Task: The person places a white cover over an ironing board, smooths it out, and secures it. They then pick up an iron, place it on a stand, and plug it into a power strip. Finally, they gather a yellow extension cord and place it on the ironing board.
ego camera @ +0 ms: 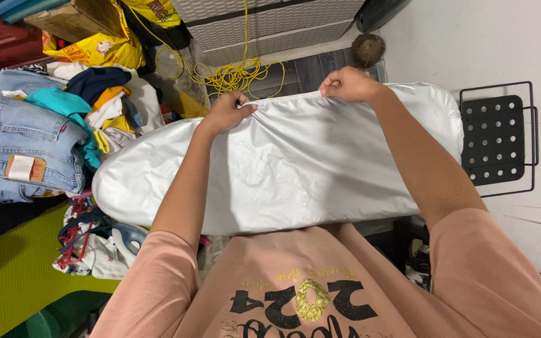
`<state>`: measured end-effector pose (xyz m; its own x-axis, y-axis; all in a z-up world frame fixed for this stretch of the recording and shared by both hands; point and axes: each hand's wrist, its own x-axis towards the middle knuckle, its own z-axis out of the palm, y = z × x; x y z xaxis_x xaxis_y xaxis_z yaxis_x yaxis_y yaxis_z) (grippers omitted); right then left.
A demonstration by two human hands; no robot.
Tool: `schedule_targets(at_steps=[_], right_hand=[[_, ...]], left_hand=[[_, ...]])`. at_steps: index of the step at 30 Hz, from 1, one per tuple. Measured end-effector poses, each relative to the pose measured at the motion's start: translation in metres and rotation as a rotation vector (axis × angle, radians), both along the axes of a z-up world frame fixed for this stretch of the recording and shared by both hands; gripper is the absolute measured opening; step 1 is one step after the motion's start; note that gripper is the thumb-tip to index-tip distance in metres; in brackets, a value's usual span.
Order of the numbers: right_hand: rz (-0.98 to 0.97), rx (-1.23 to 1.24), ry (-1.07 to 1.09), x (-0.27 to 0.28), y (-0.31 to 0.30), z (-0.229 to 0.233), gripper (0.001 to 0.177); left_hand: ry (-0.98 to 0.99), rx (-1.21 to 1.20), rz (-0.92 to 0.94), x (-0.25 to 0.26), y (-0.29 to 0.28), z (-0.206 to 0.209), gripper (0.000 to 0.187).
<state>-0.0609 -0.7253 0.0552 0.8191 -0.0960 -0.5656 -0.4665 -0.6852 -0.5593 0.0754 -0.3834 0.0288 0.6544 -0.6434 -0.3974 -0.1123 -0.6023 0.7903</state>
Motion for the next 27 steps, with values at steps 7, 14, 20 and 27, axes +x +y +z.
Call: schedule_targets(at_steps=[7, 14, 20, 27], right_hand=[[-0.038, -0.017, 0.120, -0.003, -0.007, -0.012, 0.053], [-0.072, -0.100, 0.251, 0.002, -0.012, -0.018, 0.065], [-0.026, -0.097, 0.308, 0.007, -0.021, -0.034, 0.071], [0.118, -0.160, 0.399, 0.015, -0.036, -0.043, 0.089]], left_hand=[[0.099, 0.283, -0.026, 0.014, 0.000, -0.003, 0.080], [0.296, 0.379, 0.074, 0.028, -0.013, -0.009, 0.089], [0.529, 0.503, 0.036, 0.042, -0.017, -0.011, 0.082], [0.518, 0.621, -0.038, 0.076, 0.017, -0.017, 0.086]])
